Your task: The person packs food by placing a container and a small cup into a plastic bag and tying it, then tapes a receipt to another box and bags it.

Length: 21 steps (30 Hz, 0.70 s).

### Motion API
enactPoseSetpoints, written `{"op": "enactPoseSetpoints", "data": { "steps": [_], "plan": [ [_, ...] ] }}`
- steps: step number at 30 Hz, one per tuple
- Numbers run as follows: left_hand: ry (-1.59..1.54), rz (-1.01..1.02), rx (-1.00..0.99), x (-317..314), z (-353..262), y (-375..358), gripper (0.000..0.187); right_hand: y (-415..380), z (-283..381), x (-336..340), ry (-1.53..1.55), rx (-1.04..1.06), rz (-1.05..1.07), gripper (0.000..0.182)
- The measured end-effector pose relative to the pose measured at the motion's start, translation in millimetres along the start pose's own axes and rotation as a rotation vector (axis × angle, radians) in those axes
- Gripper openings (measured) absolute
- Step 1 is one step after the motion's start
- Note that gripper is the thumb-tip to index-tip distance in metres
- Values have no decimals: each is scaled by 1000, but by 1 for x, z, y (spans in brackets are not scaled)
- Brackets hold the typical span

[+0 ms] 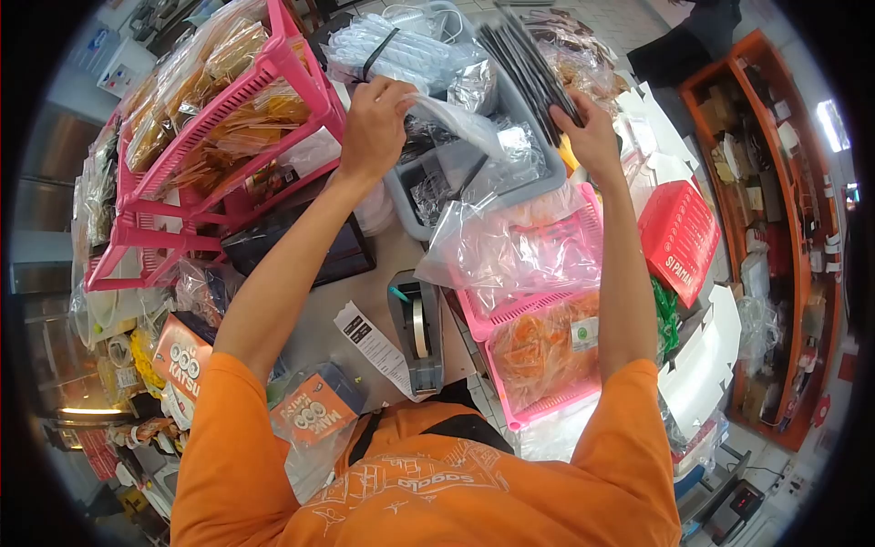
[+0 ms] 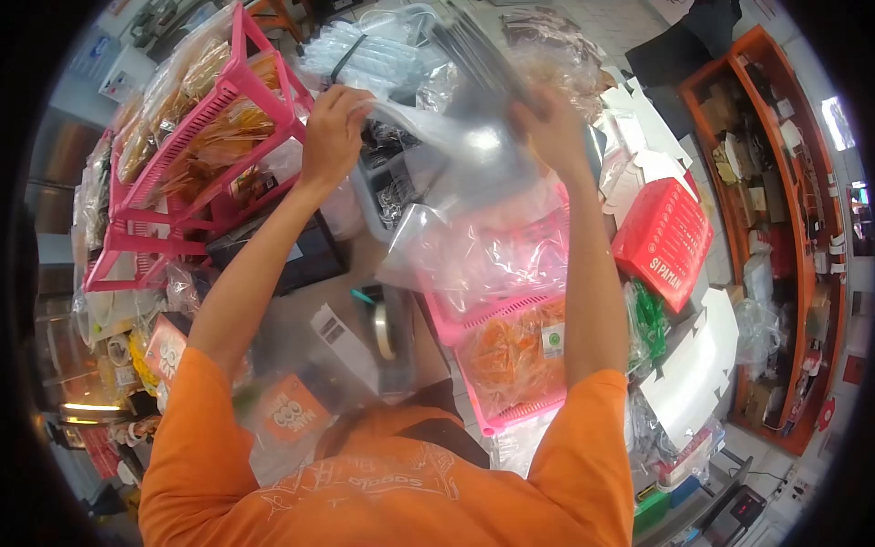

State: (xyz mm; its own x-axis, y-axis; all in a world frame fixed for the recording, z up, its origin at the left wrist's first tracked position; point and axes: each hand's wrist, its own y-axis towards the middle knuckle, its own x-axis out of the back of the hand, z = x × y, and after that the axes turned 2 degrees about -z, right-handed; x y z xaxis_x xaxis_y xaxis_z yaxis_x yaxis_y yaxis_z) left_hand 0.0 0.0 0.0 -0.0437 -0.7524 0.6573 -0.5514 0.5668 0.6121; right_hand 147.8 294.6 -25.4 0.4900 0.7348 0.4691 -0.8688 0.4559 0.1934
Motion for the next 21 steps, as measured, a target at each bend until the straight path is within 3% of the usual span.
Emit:
{"op": "enactPoseSetpoints", "data": {
  "steps": [2,5,7,9,11,12,14,15,17,19,21],
  "plan": [
    [-15,-251,-78,-3,2,5,13,11,33,-7,41,104,-158,32],
    [-145,-203,-81,1,5,4,12,31,59,-41,-9,189,-255,32],
    [-175,-99,-128,-8,18,-5,14,64,39,-61,-42,218,-158,32],
    [-104,508,-94,-9,25,-27,12,74,36,-71,-76,242,-64,32],
    [-162,602,-85,-12,22,-45,9,68,43,-72,-142,196,96,30],
    [-156,597,-88,-5,10,-48,9,61,52,-64,-173,209,56,30],
    [-404,642,94,7,-16,-54,8,52,54,-37,-183,227,151,31],
    [-403,635,106,6,-17,-59,8,45,51,-29,-189,230,252,32],
    [-438,591,-58,4,-18,-71,7,23,43,-28,-127,199,298,31],
    [-343,615,-96,5,-14,-76,11,23,51,-31,-76,176,328,31],
    [-174,243,-69,-8,-4,-75,12,28,57,-38,-274,240,283,29]
  ]
}}
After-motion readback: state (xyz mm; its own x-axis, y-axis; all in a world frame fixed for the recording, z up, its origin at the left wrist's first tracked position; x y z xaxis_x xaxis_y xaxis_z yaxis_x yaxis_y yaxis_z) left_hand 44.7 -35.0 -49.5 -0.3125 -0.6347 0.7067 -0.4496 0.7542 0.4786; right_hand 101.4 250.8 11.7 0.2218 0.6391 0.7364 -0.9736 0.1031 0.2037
